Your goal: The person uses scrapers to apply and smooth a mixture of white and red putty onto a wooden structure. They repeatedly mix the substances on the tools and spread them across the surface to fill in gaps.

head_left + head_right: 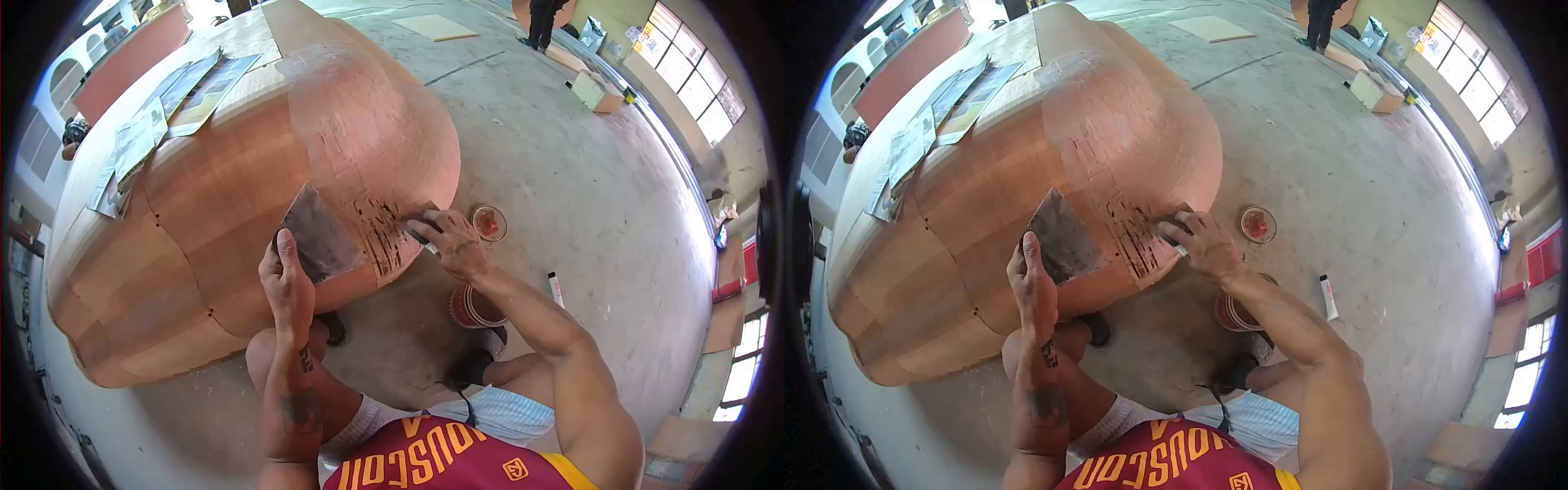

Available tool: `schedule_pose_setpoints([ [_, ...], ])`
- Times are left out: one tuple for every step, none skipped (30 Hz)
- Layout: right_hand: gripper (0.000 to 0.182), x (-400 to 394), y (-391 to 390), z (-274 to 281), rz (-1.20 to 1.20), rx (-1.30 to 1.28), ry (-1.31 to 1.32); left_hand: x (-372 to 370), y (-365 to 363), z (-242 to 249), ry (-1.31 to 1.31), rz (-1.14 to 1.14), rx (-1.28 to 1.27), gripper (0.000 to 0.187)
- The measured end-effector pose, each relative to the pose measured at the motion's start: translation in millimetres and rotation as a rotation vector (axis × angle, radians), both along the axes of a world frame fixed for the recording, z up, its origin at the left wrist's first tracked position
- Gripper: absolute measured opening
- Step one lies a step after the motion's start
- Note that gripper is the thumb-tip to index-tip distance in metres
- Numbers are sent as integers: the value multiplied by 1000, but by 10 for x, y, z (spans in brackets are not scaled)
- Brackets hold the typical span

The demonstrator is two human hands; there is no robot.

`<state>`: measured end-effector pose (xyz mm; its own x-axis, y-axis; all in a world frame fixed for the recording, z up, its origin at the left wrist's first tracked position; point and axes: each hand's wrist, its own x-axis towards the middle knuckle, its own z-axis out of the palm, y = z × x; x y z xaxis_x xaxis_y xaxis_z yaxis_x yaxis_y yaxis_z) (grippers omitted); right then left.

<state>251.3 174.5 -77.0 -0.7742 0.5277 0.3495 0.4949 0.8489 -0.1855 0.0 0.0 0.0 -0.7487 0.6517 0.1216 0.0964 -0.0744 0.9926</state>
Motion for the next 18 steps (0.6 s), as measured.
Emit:
schedule_pose_setpoints([
  [62,-52,1,28,4,10,59,7,1,-9,2,-1,4,37],
  [60,-107,5,30,7,19,120,13,-2,-16,5,-3,7,37],
  [59,-129,-81,-32,1,36,101,60,-93,-5,-6,-1,-24,37],
  [58,-241,-19,-143,-4,86,106,43,-81,9,5,1,-20,37],
  [57,-318,37,-238,-9,139,109,22,-67,22,16,4,-14,37],
  [57,-338,63,-326,-12,125,105,-6,-59,30,18,8,-14,37],
  [58,-319,44,-402,-16,106,98,-27,-71,35,16,12,-18,37],
  [58,-268,39,-460,-18,91,87,-41,-71,35,9,18,-19,37],
  [57,-171,19,-448,7,97,53,-43,-57,26,14,22,-7,38],
  [56,-37,-53,-388,28,99,15,-34,-56,10,15,23,0,38],
  [55,46,-78,-317,48,104,-21,-28,-42,6,19,23,10,38],
  [52,72,-63,-222,73,59,-3,-22,-26,11,16,20,12,38],
  [50,90,-41,-122,97,11,15,-13,-16,12,13,17,12,38],
  [48,100,-17,-30,120,-39,33,-3,-10,11,11,13,8,37],
  [46,45,21,61,98,-11,64,12,-7,10,5,9,8,37],
  [44,-84,87,161,76,17,96,31,-1,16,1,3,6,37],
  [43,-216,161,258,53,46,129,44,8,24,-1,-2,6,37],
  [42,-341,230,351,46,46,100,48,16,20,-9,1,3,37],
])
